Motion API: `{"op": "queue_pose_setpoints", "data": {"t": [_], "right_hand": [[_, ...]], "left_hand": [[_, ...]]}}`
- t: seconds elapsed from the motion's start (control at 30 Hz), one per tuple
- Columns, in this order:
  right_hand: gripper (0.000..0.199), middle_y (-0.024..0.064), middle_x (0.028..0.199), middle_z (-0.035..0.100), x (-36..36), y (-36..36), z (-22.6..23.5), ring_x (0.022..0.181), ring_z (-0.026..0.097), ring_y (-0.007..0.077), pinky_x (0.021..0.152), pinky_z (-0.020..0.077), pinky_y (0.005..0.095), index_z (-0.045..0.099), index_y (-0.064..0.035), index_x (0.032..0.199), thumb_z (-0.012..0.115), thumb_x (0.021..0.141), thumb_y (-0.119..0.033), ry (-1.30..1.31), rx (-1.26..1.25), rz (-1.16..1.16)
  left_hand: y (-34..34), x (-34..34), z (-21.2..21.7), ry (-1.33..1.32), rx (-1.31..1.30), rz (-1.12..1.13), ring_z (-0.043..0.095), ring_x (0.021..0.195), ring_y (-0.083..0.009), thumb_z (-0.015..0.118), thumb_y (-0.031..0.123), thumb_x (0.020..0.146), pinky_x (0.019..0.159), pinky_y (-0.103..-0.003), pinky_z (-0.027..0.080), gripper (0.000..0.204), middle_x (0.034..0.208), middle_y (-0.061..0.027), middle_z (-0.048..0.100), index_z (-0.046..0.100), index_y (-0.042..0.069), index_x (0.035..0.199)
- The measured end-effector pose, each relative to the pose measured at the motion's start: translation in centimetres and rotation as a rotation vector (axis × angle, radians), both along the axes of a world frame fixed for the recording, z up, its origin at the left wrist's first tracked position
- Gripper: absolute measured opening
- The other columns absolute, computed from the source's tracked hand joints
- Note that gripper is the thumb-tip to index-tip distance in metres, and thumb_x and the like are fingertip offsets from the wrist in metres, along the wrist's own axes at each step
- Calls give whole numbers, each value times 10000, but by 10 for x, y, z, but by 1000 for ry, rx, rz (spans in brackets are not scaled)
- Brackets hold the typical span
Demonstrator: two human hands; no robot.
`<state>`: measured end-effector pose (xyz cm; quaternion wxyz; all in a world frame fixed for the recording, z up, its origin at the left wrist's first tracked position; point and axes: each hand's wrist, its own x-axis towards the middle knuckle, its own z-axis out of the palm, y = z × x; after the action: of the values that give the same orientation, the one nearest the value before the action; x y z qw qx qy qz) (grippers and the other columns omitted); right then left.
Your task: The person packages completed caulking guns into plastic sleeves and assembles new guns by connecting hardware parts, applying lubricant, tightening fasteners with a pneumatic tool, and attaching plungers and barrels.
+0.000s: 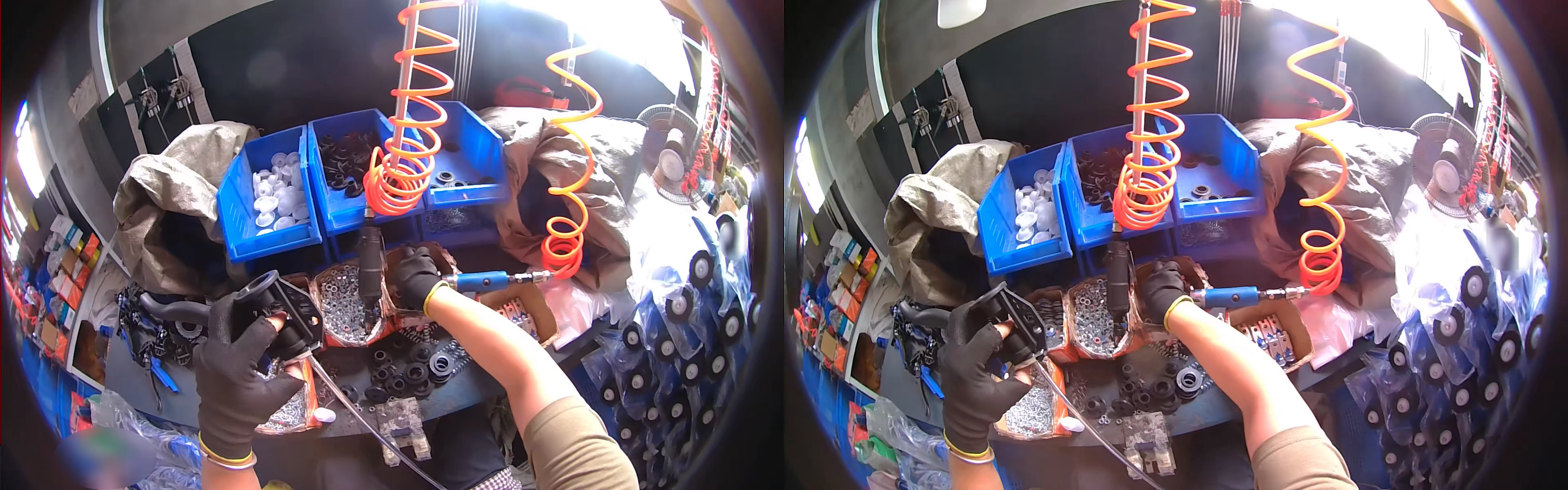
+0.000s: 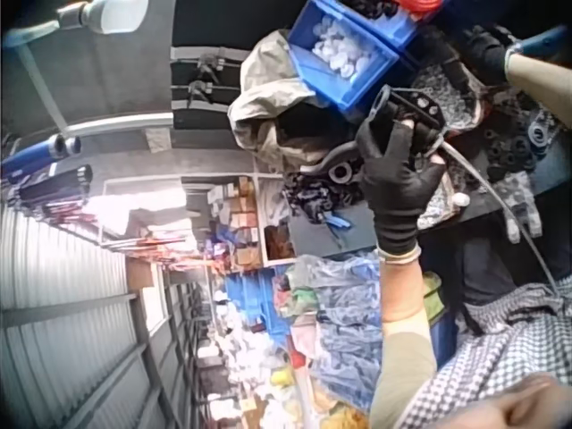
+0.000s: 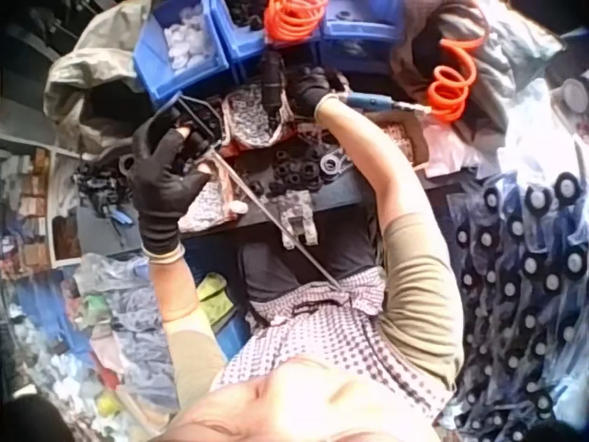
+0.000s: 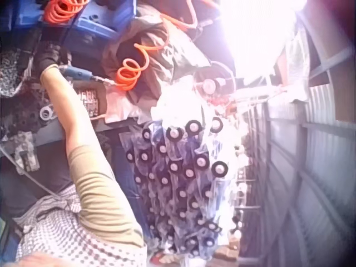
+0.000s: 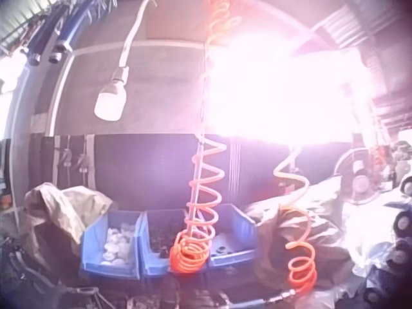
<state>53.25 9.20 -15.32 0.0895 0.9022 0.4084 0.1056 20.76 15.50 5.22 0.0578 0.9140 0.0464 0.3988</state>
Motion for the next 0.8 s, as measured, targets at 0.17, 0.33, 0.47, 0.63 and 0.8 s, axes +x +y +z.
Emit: {"op": "queue_pose_setpoints", "data": {"t": [0.17,0.33,0.47,0.63,0.8], "right_hand": [[370,219,1158,600,-22,-7,47,1064,574,399,850,483,460,689,-33,1070,670,759,-233,211,-78,3],[111,80,843,685,-36,-46,84,764,663,175,684,536,319,678,-26,819,707,725,-77,997,953,210],[235,56,851,651,-112,-69,122,736,637,117,678,543,275,610,-27,1013,642,788,31,1768,1426,531],[317,61,1008,651,-192,-95,177,871,633,123,802,521,281,572,-6,1187,568,870,-24,2027,1423,395],[318,44,1059,645,-194,-121,188,980,595,95,863,482,286,567,17,1209,578,904,-71,1756,1092,770]], "left_hand": [[3,-8,-16,109,-179,-90,674,835,-305,767,201,520,685,-368,557,452,1049,-143,600,679,99,952],[4,-28,-34,-3,-352,-121,642,889,-312,797,180,572,737,-392,542,462,1074,-149,587,672,77,1004],[-10,-15,-36,-117,-348,-270,624,976,-326,810,215,609,818,-412,524,532,1143,-151,558,661,109,1109],[-30,-6,-17,-56,-111,-269,596,1062,-350,726,445,778,882,-413,500,527,1202,-200,524,643,103,1170],[-38,-22,-9,-144,63,-311,562,1091,-395,661,500,829,893,-461,485,602,1246,-231,500,514,124,1276]]}}
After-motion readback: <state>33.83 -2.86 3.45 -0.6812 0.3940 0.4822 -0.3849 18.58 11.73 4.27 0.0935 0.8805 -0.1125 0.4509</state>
